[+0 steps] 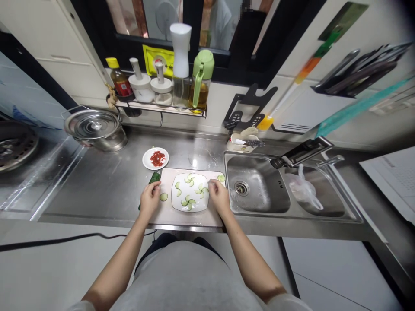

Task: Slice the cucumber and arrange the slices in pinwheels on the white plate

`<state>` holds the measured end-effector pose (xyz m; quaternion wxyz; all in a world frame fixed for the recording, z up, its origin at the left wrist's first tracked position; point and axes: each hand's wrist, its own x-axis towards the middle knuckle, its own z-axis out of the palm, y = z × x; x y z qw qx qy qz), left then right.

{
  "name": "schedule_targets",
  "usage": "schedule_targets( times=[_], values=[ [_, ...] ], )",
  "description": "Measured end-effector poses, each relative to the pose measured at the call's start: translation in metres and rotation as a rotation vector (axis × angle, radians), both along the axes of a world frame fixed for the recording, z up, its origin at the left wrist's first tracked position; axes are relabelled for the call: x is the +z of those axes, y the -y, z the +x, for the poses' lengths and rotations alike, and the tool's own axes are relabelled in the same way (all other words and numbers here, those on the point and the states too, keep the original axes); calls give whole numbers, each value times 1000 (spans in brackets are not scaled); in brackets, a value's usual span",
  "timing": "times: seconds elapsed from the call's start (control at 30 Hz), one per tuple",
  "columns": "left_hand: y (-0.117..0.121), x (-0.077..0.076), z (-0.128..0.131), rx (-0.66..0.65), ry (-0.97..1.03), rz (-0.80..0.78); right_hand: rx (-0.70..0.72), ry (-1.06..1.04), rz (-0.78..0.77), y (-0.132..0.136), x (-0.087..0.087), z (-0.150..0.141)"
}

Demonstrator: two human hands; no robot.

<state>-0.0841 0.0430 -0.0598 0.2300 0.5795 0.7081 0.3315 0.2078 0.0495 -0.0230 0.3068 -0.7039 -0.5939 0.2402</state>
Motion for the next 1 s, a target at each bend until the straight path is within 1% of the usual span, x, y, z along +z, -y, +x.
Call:
schedule_targets(
  times=[0.03, 0.1, 0.17, 0.23, 0.33, 0.43, 0.53, 0.67, 0.8, 0.87, 0.93, 1.0],
  values=[
    [7, 0, -5, 9, -21, -20, -60, -30, 27, 8, 0, 13],
    [20, -1, -12, -26, -98, -85, -166, -65, 79, 25, 0, 34],
    [30, -3, -13, -93, -206, -177, -226, -86, 101, 39, -2, 48],
    [33, -4, -8, -150, -322, -281, -250, -93, 102, 51, -5, 55],
    [30, -4, 5, -179, -450, -416, -228, -90, 84, 61, -6, 53],
    [22, -3, 18, -178, -505, -493, -163, -82, 85, 65, -4, 44],
    [17, -2, 25, -179, -548, -508, -90, -70, 81, 67, -1, 33],
    [17, 1, 27, -170, -572, -472, -26, -54, 56, 71, 1, 25],
    [19, 1, 22, -158, -494, -459, 27, -40, 42, 74, 3, 22],
    [21, 1, 19, -120, -376, -442, 46, -47, 35, 75, 5, 20],
    [21, 3, 16, -81, -150, -389, 57, -70, 19, 73, 8, 15],
    [20, 9, 16, -74, 180, -318, 67, -115, 1, 69, 13, 7]
  ],
)
